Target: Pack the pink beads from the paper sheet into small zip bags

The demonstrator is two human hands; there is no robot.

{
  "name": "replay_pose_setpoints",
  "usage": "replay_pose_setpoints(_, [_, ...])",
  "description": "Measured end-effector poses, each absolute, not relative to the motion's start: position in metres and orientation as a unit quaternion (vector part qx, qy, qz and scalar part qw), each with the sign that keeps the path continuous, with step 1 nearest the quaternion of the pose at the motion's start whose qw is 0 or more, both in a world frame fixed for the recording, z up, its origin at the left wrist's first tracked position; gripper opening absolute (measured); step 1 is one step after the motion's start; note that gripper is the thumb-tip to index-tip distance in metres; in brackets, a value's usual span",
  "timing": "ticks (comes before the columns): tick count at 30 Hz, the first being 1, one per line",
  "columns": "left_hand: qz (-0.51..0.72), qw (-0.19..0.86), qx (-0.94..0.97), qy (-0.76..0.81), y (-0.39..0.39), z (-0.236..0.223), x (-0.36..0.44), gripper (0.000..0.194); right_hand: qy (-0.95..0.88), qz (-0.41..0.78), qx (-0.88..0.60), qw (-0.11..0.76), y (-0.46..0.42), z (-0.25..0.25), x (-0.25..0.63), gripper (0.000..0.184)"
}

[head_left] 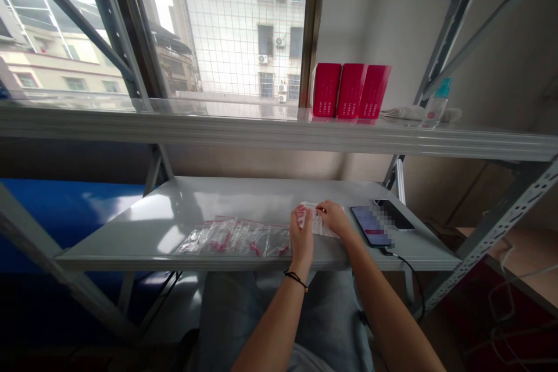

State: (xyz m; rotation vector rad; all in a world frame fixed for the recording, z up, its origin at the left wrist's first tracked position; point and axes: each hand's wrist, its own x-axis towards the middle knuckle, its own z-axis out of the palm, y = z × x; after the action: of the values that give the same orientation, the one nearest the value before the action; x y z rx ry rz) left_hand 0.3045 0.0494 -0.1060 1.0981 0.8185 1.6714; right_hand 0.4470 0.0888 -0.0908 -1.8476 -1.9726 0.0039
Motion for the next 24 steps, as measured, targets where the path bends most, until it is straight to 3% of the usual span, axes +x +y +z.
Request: replay_pose_setpoints(24, [0.669,0.448,0.483,0.344,0.0486,-0.1093,0.3052,0.033,-0.715,-0.004,-0.679,0.167,0.0913,-0.0904,0.4412,0.024])
